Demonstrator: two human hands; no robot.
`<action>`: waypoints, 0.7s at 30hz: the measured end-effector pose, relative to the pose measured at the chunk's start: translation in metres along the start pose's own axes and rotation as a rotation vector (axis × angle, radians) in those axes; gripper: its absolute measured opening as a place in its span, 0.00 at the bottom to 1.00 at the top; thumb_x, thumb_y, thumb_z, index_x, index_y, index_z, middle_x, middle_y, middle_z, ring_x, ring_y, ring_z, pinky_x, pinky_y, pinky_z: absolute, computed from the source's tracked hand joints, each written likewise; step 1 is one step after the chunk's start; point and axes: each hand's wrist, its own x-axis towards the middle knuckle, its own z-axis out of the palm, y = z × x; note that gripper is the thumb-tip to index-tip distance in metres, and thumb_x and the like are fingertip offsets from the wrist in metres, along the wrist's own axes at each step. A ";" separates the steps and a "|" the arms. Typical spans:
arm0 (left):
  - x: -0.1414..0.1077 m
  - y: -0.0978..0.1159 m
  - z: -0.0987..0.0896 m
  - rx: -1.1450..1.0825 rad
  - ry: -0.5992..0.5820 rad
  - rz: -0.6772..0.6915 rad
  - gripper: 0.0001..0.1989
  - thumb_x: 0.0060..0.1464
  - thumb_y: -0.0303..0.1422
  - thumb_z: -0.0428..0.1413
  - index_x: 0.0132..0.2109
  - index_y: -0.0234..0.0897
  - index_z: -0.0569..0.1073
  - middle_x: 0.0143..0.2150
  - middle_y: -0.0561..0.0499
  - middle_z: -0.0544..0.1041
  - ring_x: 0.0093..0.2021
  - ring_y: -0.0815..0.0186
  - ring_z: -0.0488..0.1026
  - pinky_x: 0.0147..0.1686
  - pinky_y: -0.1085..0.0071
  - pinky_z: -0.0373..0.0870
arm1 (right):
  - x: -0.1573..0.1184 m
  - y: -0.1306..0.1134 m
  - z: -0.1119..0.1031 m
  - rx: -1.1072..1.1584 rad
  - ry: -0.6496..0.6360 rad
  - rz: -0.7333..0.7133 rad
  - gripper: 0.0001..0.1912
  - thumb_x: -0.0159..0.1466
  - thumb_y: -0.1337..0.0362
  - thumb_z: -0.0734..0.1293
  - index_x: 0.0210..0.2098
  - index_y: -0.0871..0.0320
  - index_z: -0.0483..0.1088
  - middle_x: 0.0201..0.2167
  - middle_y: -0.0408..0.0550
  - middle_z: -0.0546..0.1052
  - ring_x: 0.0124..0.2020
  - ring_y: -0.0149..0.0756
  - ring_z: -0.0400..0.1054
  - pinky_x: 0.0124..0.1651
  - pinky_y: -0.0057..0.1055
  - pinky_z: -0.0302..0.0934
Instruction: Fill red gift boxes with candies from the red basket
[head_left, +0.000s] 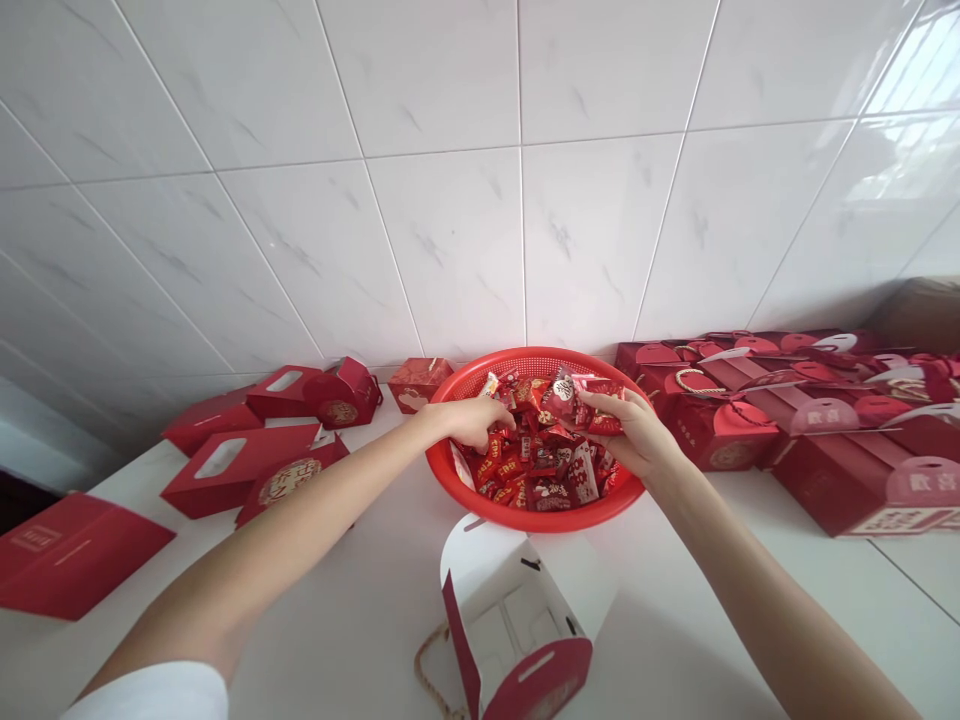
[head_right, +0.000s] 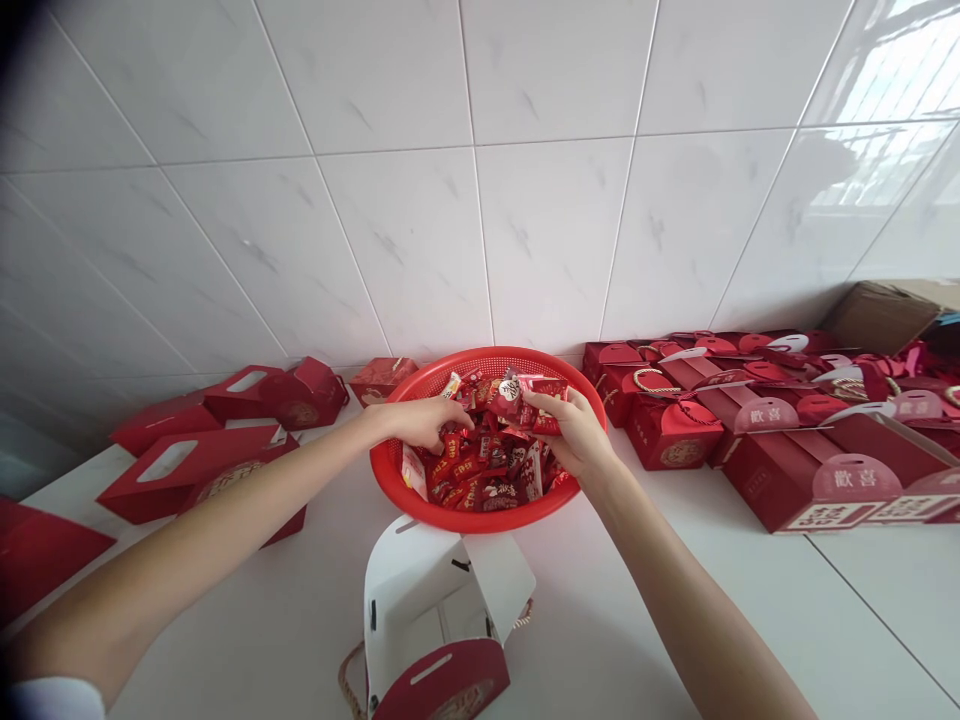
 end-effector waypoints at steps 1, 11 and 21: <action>0.000 0.002 0.001 0.057 -0.026 0.004 0.33 0.38 0.21 0.62 0.55 0.43 0.79 0.50 0.48 0.79 0.46 0.56 0.77 0.36 0.72 0.69 | 0.000 0.001 -0.001 -0.004 0.005 -0.001 0.13 0.47 0.62 0.81 0.31 0.54 0.78 0.36 0.47 0.84 0.39 0.43 0.78 0.39 0.39 0.77; 0.012 0.016 0.005 0.410 -0.030 -0.010 0.18 0.52 0.32 0.63 0.51 0.45 0.82 0.48 0.44 0.72 0.44 0.57 0.72 0.42 0.66 0.67 | 0.000 0.002 -0.002 -0.029 -0.012 -0.001 0.13 0.49 0.61 0.80 0.33 0.55 0.79 0.37 0.47 0.84 0.40 0.44 0.79 0.37 0.34 0.76; 0.008 0.015 0.014 0.409 -0.067 0.120 0.22 0.48 0.34 0.65 0.52 0.41 0.79 0.48 0.44 0.71 0.45 0.55 0.70 0.39 0.67 0.64 | 0.002 0.003 -0.002 -0.021 0.037 0.002 0.12 0.47 0.63 0.79 0.30 0.57 0.77 0.34 0.47 0.83 0.38 0.42 0.78 0.34 0.33 0.74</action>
